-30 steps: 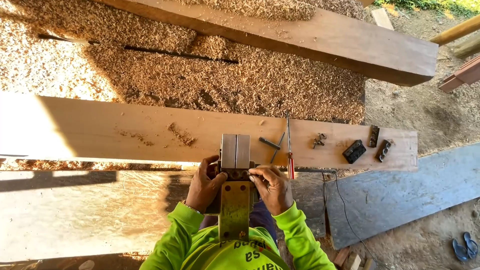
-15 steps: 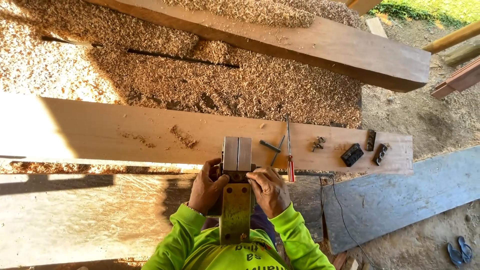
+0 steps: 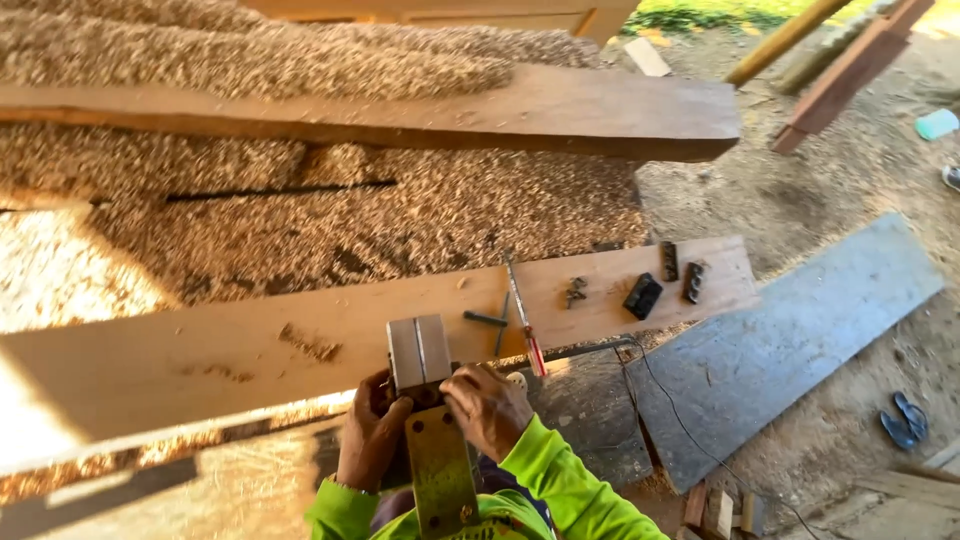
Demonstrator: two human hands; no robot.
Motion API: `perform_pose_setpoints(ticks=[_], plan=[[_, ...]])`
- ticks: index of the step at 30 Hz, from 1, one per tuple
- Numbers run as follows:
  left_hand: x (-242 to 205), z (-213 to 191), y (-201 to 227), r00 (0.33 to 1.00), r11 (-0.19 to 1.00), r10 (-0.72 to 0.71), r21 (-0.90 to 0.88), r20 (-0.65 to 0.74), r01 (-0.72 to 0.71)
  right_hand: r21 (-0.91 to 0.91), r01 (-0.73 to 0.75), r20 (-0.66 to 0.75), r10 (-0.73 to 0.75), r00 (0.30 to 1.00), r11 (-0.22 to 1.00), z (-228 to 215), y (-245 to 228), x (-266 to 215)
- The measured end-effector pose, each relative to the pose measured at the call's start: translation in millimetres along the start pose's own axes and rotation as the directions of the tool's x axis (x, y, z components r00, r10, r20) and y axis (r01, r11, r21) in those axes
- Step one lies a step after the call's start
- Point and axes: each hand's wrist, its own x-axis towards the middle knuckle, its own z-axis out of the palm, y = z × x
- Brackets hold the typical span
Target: Assembling and adjusting the components of a hand-held woodworking planer using a screwdriver.
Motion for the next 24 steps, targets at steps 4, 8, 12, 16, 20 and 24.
perform_pose_setpoints(ticks=[4,8,12,16,20,24], plan=[[-2,4,14,0.999,0.999,-0.042,-0.002,0.018,0.042,0.018,-0.056,0.07,0.055,0.996,0.998,5,7,-4],[-1,1,10,0.996,0.996,-0.084,0.011,0.028,0.084,0.016,-0.073,0.087,0.071,0.994,0.997,6,6,-1],[-1,1,13,0.996,0.994,-0.087,0.064,0.029,0.085,-0.015,-0.086,0.065,0.087,0.994,0.996,9,5,2],[2,-1,6,0.996,0.991,-0.086,0.105,0.031,0.083,-0.027,-0.128,0.037,0.129,0.991,0.991,20,8,0],[4,-4,5,0.992,0.99,-0.124,0.065,0.024,0.122,0.05,-0.249,0.077,0.245,0.966,0.967,13,1,0],[9,-5,12,0.989,0.984,-0.141,0.118,0.031,0.137,0.181,-0.257,0.005,0.261,0.965,0.949,-3,-12,-3]])
